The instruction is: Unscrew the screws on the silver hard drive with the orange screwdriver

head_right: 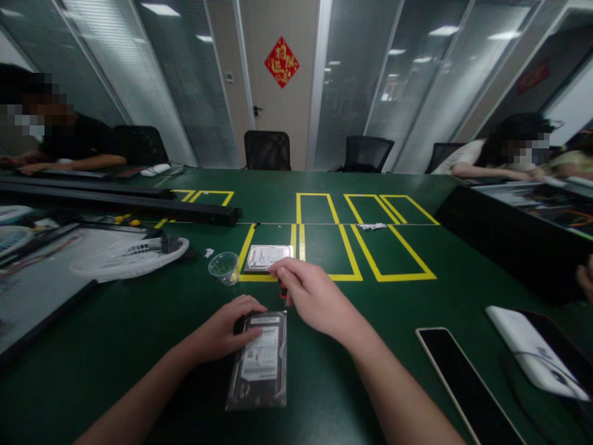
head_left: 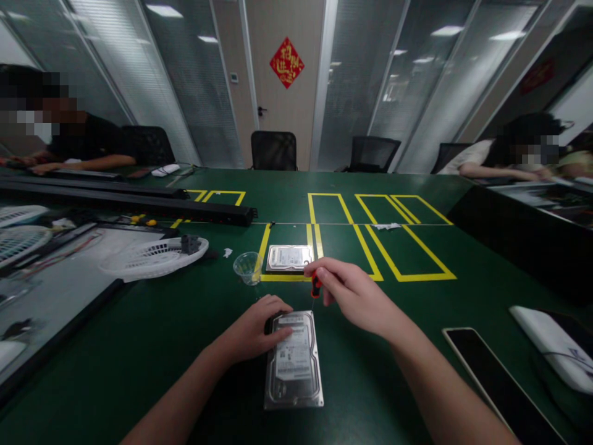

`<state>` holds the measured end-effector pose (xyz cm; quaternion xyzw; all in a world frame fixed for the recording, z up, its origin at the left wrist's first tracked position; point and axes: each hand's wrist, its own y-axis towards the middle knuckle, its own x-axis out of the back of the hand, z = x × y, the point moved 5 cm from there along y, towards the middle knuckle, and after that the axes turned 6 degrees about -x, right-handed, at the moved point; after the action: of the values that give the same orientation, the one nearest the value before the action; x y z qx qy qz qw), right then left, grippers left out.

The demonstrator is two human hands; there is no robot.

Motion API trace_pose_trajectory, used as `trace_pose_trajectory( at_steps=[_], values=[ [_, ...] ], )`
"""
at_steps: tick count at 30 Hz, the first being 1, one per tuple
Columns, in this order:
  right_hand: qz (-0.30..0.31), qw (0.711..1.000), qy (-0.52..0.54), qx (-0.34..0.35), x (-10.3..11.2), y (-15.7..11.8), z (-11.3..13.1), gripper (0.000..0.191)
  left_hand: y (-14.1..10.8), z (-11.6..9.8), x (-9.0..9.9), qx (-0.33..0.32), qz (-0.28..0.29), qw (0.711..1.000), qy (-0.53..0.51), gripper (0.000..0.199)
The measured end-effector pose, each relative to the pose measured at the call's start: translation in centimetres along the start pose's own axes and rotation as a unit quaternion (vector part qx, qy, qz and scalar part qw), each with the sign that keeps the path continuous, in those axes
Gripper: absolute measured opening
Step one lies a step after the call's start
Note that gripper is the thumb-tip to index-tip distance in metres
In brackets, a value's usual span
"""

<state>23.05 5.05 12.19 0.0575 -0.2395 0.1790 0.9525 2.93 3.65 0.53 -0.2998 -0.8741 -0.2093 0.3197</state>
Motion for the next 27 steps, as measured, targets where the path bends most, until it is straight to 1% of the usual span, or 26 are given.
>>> trace_pose_trajectory(
  at_steps=[2,5,7,10,12,15,19,21,23,25,27],
  values=[
    [-0.001,1.000,0.003,-0.009,0.16,-0.03,-0.12,0.030,0.00,0.01,-0.01,0.001,0.001,1.000,0.000,0.028],
    [-0.012,1.000,-0.011,-0.012,0.25,0.01,-0.18,0.020,-0.05,0.04,-0.03,0.001,0.000,1.000,-0.004,0.028],
    [-0.030,0.999,-0.025,0.002,0.25,0.05,-0.04,0.016,-0.07,0.06,-0.03,0.000,-0.002,1.000,-0.006,0.028],
    [-0.045,0.999,0.008,0.007,0.04,0.07,0.02,0.015,-0.08,0.09,-0.06,0.002,0.002,1.000,-0.006,0.029],
    [-0.045,0.998,0.033,0.015,-0.18,0.02,0.08,0.012,-0.08,0.09,-0.05,0.003,0.001,1.000,-0.005,0.030],
    [-0.046,0.998,0.022,0.035,-0.32,-0.06,0.25,0.005,-0.09,0.10,-0.07,0.001,-0.001,1.000,-0.005,0.030],
    [-0.010,1.000,0.002,0.022,-0.46,-0.03,0.12,0.016,-0.10,0.10,-0.09,-0.003,-0.004,1.000,-0.004,0.030],
    [0.009,1.000,0.009,0.008,-0.47,-0.05,-0.01,0.024,-0.10,0.06,-0.07,-0.005,-0.005,1.000,-0.005,0.028],
    [0.015,1.000,0.021,0.001,-0.39,-0.09,-0.09,0.029,-0.08,0.04,-0.07,-0.003,-0.002,1.000,-0.008,0.027],
    [0.013,1.000,0.024,-0.005,-0.32,-0.09,-0.20,0.030,-0.06,0.05,-0.08,0.000,0.000,1.000,-0.009,0.027],
    [0.003,1.000,0.016,-0.010,-0.25,-0.02,-0.35,0.024,-0.03,0.07,-0.08,-0.001,-0.001,1.000,-0.007,0.027]
  ],
)
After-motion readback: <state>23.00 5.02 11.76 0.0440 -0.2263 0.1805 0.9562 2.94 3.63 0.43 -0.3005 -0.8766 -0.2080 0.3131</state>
